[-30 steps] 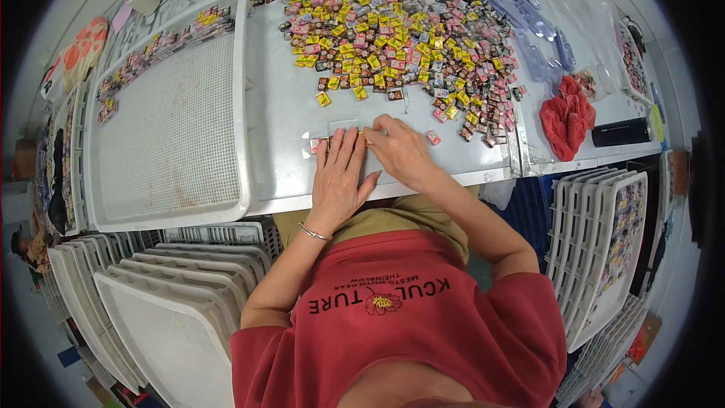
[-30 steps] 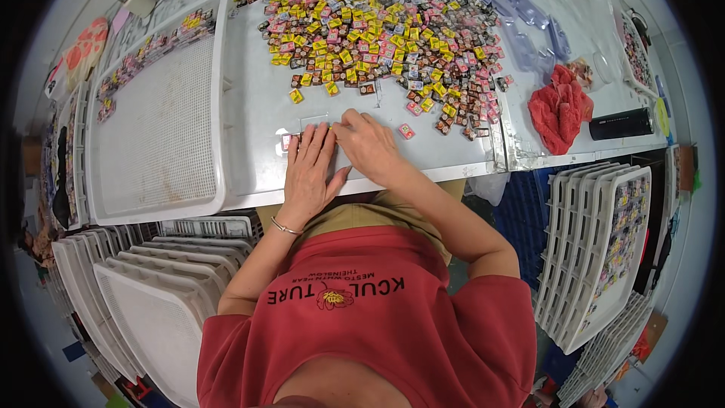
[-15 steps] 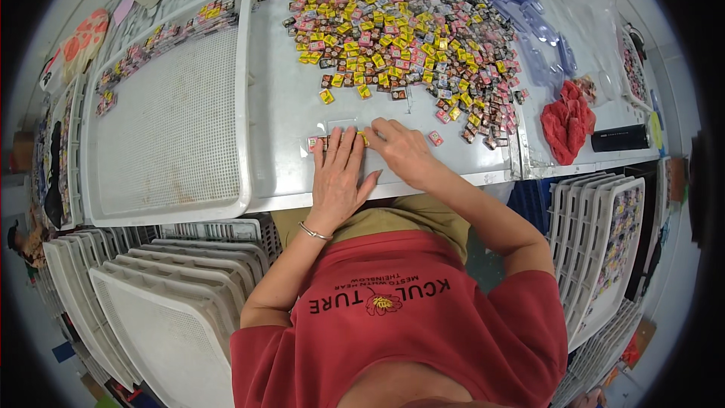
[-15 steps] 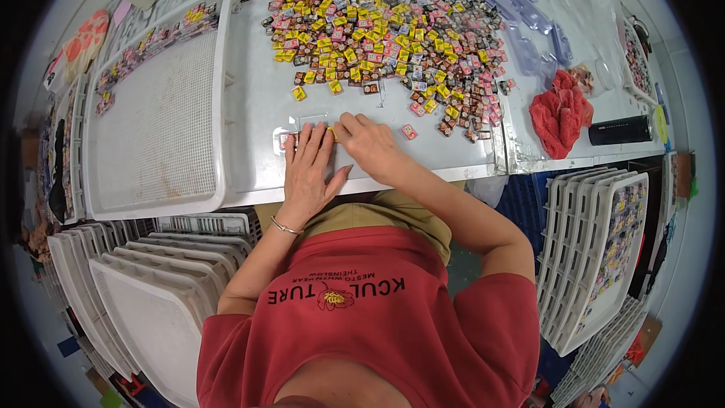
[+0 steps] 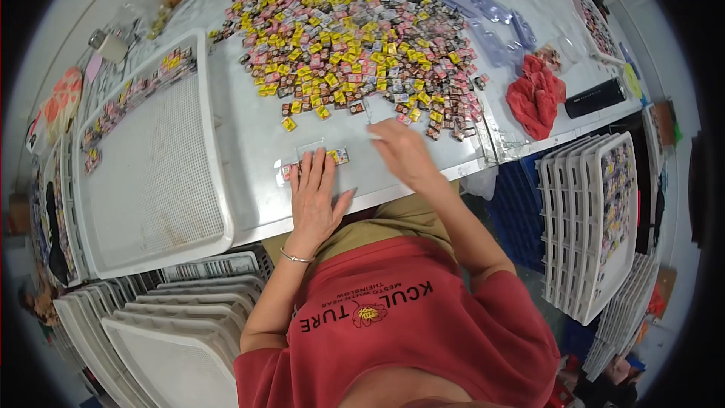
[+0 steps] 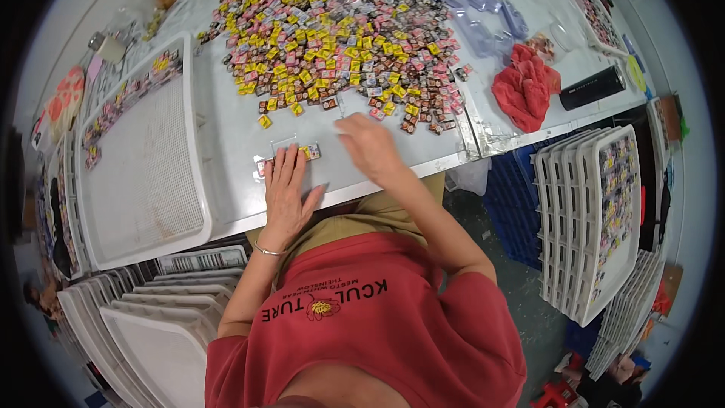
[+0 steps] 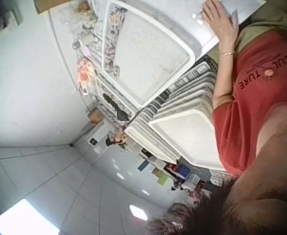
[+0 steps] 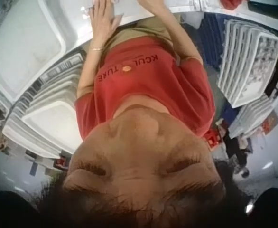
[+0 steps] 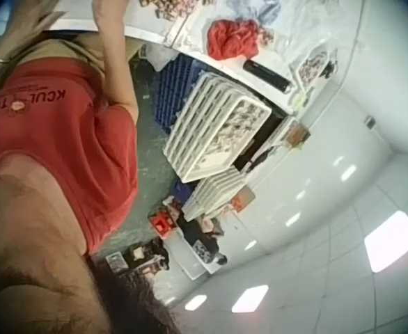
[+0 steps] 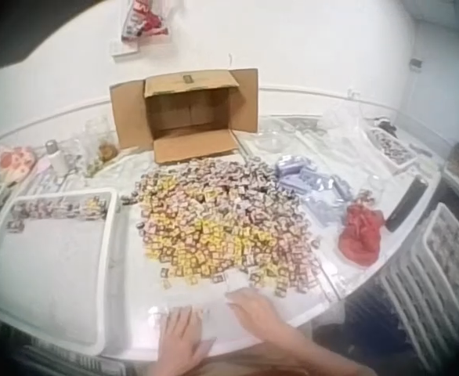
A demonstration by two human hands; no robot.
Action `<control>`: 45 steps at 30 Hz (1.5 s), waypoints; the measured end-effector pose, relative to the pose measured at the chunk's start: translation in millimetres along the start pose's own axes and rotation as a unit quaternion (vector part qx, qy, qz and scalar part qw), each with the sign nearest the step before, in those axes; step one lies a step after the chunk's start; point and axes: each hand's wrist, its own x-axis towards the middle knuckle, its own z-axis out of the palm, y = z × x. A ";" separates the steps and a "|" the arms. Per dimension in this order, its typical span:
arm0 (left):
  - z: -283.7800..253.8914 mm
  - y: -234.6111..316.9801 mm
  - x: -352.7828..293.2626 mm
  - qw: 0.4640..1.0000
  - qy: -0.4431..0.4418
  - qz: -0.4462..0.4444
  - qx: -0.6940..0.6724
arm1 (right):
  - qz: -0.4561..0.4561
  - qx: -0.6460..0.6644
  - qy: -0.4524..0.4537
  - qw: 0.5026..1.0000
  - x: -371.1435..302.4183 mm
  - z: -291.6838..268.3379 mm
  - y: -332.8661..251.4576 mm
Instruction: Sorting and arranging small wrapped candies into neat rows on a white tray.
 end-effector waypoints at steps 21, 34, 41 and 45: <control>55.9 8.3 131.9 0.996 0.063 0.012 0.055 | 0.206 0.277 0.101 0.933 4.7 -27.6 59.7; -53.6 -70.2 48.7 0.813 0.114 -0.253 -0.512 | -0.007 -0.113 -0.015 0.994 124.3 -1.0 94.6; -25.0 -60.6 36.8 0.896 0.080 -0.214 -0.382 | 0.020 -0.142 -0.086 0.986 109.9 -0.2 72.9; -19.5 -54.3 46.0 0.949 0.106 -0.184 -0.232 | 0.033 -0.156 -0.039 0.986 98.0 1.8 68.0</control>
